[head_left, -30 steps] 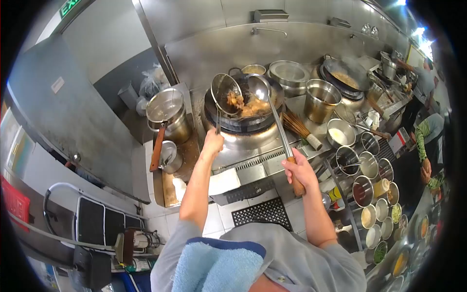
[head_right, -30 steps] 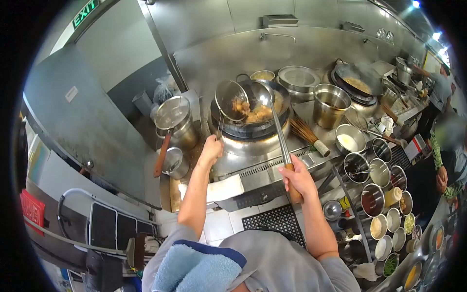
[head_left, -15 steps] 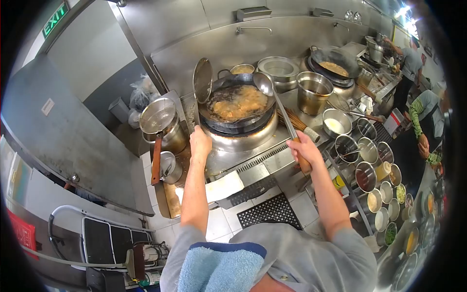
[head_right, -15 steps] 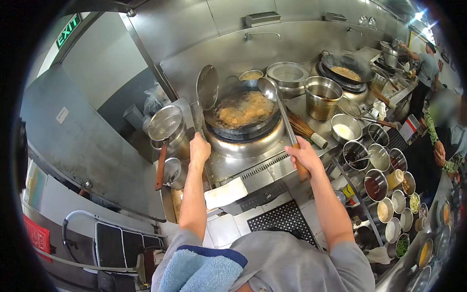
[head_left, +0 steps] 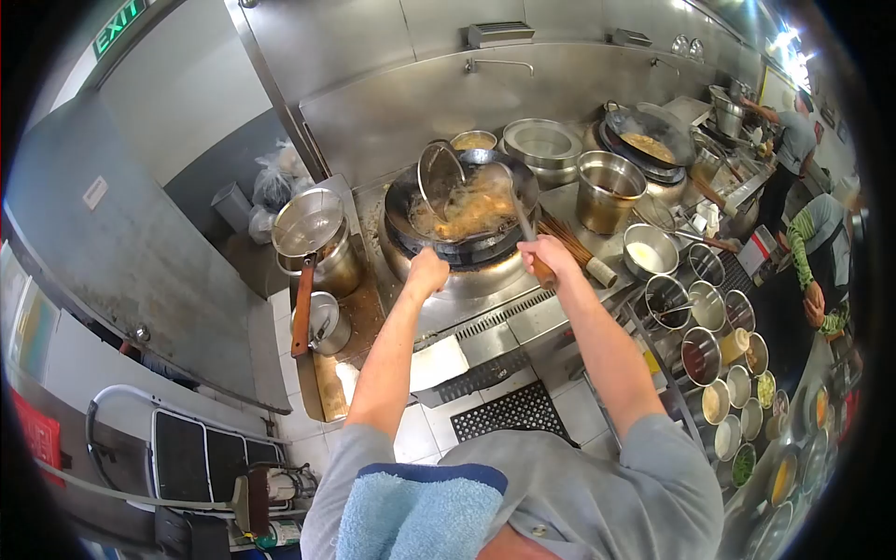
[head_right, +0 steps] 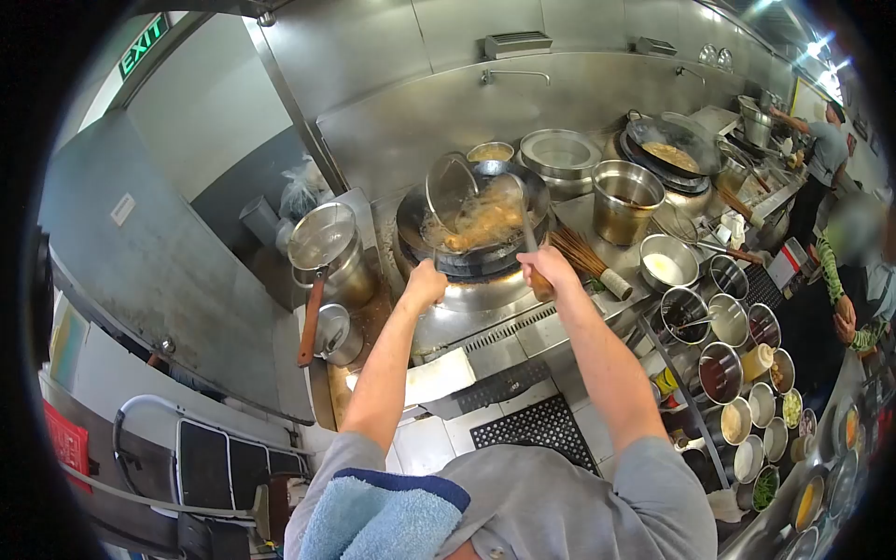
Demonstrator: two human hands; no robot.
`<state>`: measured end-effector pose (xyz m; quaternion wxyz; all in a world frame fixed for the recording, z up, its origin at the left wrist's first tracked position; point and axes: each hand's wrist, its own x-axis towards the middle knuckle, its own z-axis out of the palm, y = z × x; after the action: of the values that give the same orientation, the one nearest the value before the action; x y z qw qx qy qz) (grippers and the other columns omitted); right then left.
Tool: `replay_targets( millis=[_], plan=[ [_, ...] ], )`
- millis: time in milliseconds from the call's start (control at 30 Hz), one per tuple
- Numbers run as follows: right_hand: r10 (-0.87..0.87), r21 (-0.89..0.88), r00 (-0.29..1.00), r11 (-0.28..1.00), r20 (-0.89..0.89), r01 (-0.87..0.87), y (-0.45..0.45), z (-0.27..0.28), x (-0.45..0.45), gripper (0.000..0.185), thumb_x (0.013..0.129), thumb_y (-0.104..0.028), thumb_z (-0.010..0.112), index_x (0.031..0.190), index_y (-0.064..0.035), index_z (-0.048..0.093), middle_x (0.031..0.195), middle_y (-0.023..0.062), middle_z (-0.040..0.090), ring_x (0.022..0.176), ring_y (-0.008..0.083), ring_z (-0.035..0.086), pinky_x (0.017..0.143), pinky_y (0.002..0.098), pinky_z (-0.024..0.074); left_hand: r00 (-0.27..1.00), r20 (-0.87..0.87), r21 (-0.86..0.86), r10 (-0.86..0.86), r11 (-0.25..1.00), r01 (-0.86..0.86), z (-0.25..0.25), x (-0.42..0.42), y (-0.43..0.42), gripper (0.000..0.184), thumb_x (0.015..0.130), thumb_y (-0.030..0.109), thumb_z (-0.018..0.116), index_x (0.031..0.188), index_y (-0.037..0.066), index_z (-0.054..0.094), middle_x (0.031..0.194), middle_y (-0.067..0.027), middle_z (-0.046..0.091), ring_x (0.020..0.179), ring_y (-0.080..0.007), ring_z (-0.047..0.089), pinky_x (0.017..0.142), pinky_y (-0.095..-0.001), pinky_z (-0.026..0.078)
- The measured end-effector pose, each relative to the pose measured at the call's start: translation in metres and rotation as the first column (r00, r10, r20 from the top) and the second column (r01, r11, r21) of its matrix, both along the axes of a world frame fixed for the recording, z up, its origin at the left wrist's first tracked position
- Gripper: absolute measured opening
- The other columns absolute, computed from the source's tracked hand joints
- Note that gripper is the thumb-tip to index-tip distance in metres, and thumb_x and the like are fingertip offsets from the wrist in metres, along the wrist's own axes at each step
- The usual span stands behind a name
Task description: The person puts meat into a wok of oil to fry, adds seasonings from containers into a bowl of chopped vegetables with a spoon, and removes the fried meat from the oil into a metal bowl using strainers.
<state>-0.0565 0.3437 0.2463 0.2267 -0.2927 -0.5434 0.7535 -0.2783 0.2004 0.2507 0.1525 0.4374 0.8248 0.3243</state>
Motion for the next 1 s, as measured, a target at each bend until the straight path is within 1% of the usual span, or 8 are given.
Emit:
replay_targets(
  millis=[100, 233, 400, 533, 600, 700, 833, 1000],
  plan=[
    [-0.103, -0.605, 0.901, 0.772, -0.422, -0.195, -0.012, -0.002, -0.017, 0.012, 0.082, -0.004, 0.054, 0.081, -0.0045, 0.042, 0.057, 0.0004, 0.045, 0.045, 0.0105, 0.045, 0.041, 0.0213, 0.0383, 0.799, 0.6, 0.05, -0.046, 0.999, 0.02, -0.004, -0.004, 0.019, 0.009, 0.076, -0.003, 0.042, 0.079, -0.009, 0.049, 0.069, -0.0168, 0.056, 0.05, -0.0228, 0.054, 0.04, -0.0345, 0.04],
    [-0.13, -0.622, 0.851, 0.739, -0.508, -0.259, -0.032, 0.014, -0.031, 0.012, 0.084, -0.002, 0.052, 0.078, -0.0047, 0.041, 0.058, 0.0008, 0.044, 0.047, 0.0088, 0.044, 0.041, 0.0207, 0.038, 0.445, 0.886, 0.199, -0.132, 0.974, -0.107, -0.003, 0.002, 0.027, 0.008, 0.078, -0.005, 0.038, 0.075, -0.009, 0.045, 0.059, -0.0084, 0.046, 0.042, -0.0138, 0.042, 0.035, -0.0251, 0.032],
    [-0.033, -0.133, 0.984, 0.991, -0.175, 0.01, -0.047, 0.037, -0.017, 0.019, 0.081, -0.004, 0.056, 0.095, 0.0018, 0.044, 0.059, 0.0019, 0.046, 0.048, 0.0101, 0.046, 0.042, 0.0233, 0.0392, 0.221, 0.949, 0.273, -0.224, 0.936, -0.222, 0.004, 0.006, 0.009, 0.007, 0.079, -0.006, 0.039, 0.078, -0.009, 0.046, 0.059, -0.0033, 0.041, 0.044, -0.0085, 0.039, 0.037, -0.0209, 0.031],
    [-0.107, 0.35, 0.992, 0.934, 0.073, 0.075, -0.073, 0.031, -0.004, 0.019, 0.078, -0.005, 0.057, 0.094, -0.0019, 0.046, 0.059, -0.001, 0.043, 0.047, 0.0073, 0.044, 0.039, 0.0241, 0.0381, 0.089, 0.969, 0.246, -0.23, 0.913, -0.325, 0.023, 0.015, -0.01, 0.007, 0.08, -0.007, 0.039, 0.081, -0.009, 0.045, 0.06, -0.0009, 0.04, 0.044, -0.0058, 0.037, 0.038, -0.0189, 0.029],
    [-0.185, 0.359, 0.975, 0.924, 0.12, 0.131, -0.096, 0.028, -0.002, 0.025, 0.079, -0.005, 0.056, 0.101, 0.0006, 0.046, 0.059, -0.0007, 0.044, 0.045, 0.0074, 0.043, 0.039, 0.0236, 0.0387, 0.05, 0.963, 0.266, -0.265, 0.905, -0.333, 0.025, 0.014, -0.012, 0.008, 0.078, -0.012, 0.037, 0.084, -0.011, 0.041, 0.074, -0.0084, 0.044, 0.047, -0.006, 0.036, 0.038, -0.0183, 0.03],
    [0.004, -0.105, 0.979, 0.994, -0.204, -0.026, -0.091, 0.032, 0.006, 0.038, 0.08, -0.005, 0.055, 0.115, 0.0047, 0.042, 0.056, -0.0006, 0.043, 0.044, 0.0074, 0.042, 0.039, 0.0235, 0.0385, 0.109, 0.954, 0.3, -0.28, 0.907, -0.296, 0.027, 0.02, -0.016, 0.009, 0.077, -0.015, 0.038, 0.085, -0.011, 0.04, 0.078, -0.0112, 0.046, 0.048, -0.0065, 0.036, 0.037, -0.0185, 0.029],
    [-0.025, 0.34, 0.999, 0.94, 0.036, 0.011, -0.128, 0.039, 0.033, 0.051, 0.08, -0.005, 0.055, 0.128, -0.0042, 0.038, 0.057, -0.0013, 0.043, 0.043, 0.0074, 0.042, 0.037, 0.0226, 0.0374, 0.203, 0.936, 0.337, -0.288, 0.9, -0.278, 0.025, 0.027, -0.025, 0.016, 0.077, -0.013, 0.042, 0.091, -0.007, 0.036, 0.073, -0.0104, 0.047, 0.047, -0.007, 0.037, 0.037, -0.0197, 0.027],
    [0.069, 0.247, 0.992, 0.965, 0.103, -0.093, -0.148, 0.059, 0.074, 0.061, 0.079, -0.004, 0.057, 0.135, -0.0104, 0.032, 0.056, -0.0002, 0.044, 0.042, 0.0094, 0.043, 0.037, 0.0259, 0.0388, 0.322, 0.895, 0.404, -0.309, 0.867, -0.292, 0.028, 0.034, -0.036, 0.023, 0.078, -0.011, 0.044, 0.096, -0.004, 0.032, 0.071, -0.0091, 0.047, 0.046, -0.007, 0.036, 0.037, -0.0214, 0.026]
  ],
)
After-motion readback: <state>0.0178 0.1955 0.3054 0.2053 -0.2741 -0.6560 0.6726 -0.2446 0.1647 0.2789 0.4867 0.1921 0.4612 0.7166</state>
